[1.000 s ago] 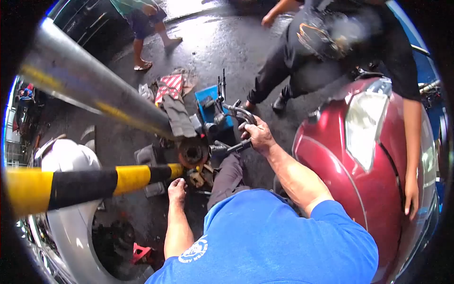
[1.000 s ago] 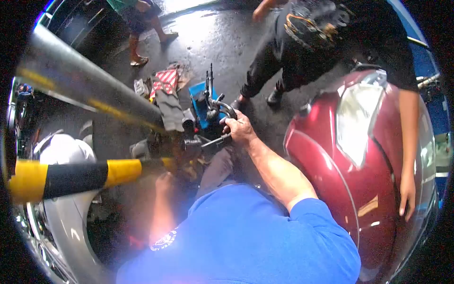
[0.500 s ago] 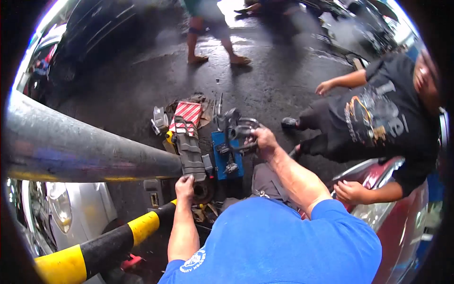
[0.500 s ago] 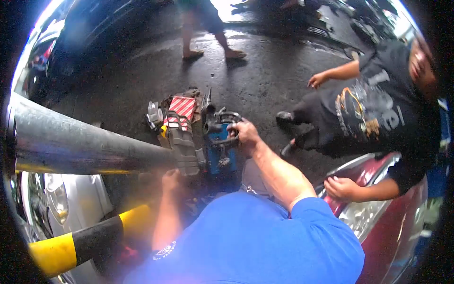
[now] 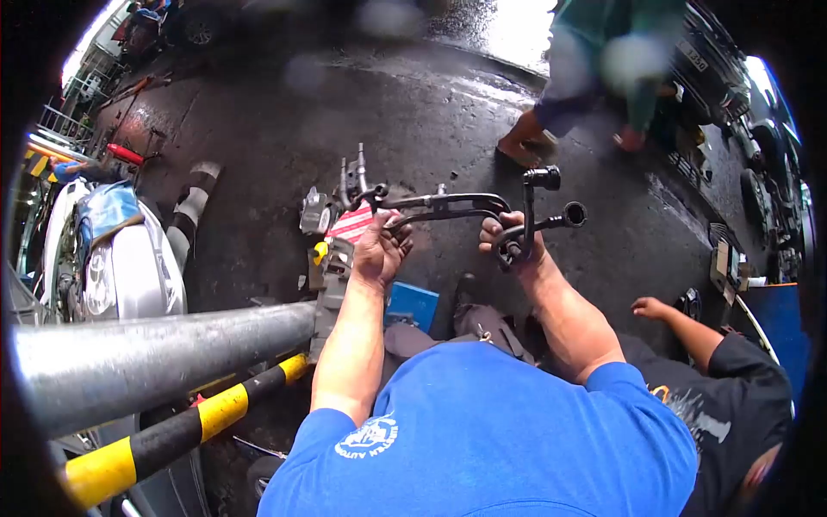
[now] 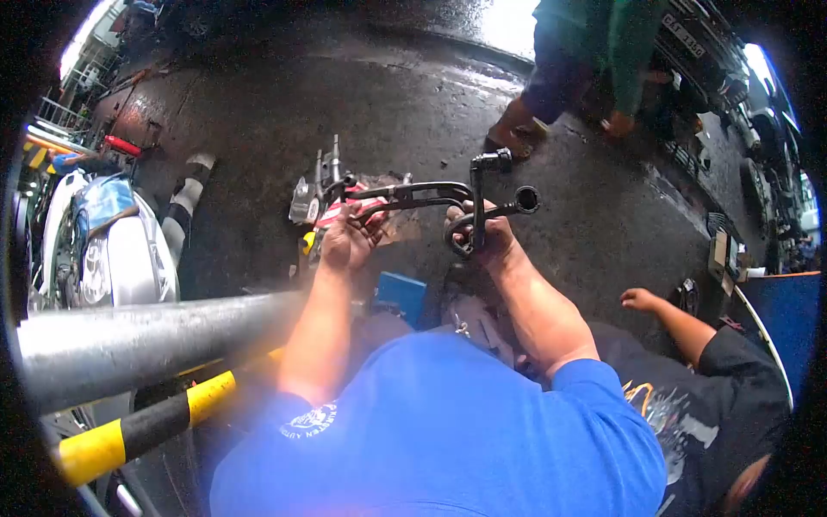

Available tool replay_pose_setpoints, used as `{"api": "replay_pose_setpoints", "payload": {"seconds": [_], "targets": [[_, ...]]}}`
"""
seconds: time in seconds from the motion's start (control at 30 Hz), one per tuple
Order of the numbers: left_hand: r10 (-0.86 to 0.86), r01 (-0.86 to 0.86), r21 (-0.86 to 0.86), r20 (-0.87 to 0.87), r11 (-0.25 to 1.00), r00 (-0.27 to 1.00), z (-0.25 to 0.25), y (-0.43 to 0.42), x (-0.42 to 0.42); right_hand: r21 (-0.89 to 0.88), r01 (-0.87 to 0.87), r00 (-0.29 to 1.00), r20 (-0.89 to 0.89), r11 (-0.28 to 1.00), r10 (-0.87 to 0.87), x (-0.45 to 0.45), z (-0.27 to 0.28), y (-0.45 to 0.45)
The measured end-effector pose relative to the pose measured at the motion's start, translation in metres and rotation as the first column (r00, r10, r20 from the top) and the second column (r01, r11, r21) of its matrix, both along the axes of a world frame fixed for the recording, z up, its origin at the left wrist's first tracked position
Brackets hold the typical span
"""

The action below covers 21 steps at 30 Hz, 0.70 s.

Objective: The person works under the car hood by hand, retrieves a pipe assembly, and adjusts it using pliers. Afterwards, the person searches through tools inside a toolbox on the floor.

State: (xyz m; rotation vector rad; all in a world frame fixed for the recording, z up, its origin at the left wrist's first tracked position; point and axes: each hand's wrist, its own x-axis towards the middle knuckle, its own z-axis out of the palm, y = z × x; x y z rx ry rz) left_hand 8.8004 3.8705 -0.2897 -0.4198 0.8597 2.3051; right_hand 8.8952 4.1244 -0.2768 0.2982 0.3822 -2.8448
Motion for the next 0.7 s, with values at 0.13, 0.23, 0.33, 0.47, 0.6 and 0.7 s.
{"api": "replay_pose_setpoints", "payload": {"seconds": [0.13,0.23,0.33,0.47,0.6,0.7], "targets": [[0.026,-0.022,0.149,-0.028,0.989,0.999,0.021,0.030,-0.049,-0.049,-0.145,0.986,-0.089,0.988,0.140,-0.044,0.033,0.037],[0.012,-0.012,0.003,-0.149,1.000,0.989,0.022,0.055,-0.088,-0.011,-0.159,0.987,-0.023,0.987,0.159,-0.091,0.037,0.074],[0.046,-0.072,-0.096,-0.250,0.993,0.967,0.028,0.067,-0.115,-0.014,-0.231,0.969,-0.099,0.973,0.229,-0.135,0.024,0.098],[0.103,-0.138,-0.095,-0.304,0.986,0.947,0.016,0.079,-0.168,-0.018,-0.319,0.941,-0.125,0.948,0.315,-0.209,0.001,0.119],[0.146,-0.169,-0.065,-0.267,0.983,0.952,-0.003,0.077,-0.233,0.149,-0.325,0.946,0.059,0.934,0.320,-0.296,-0.024,0.129],[0.237,-0.250,-0.037,-0.210,0.968,0.949,-0.022,0.083,-0.300,0.342,-0.383,0.923,0.101,0.858,0.372,-0.388,-0.043,0.136]]}}
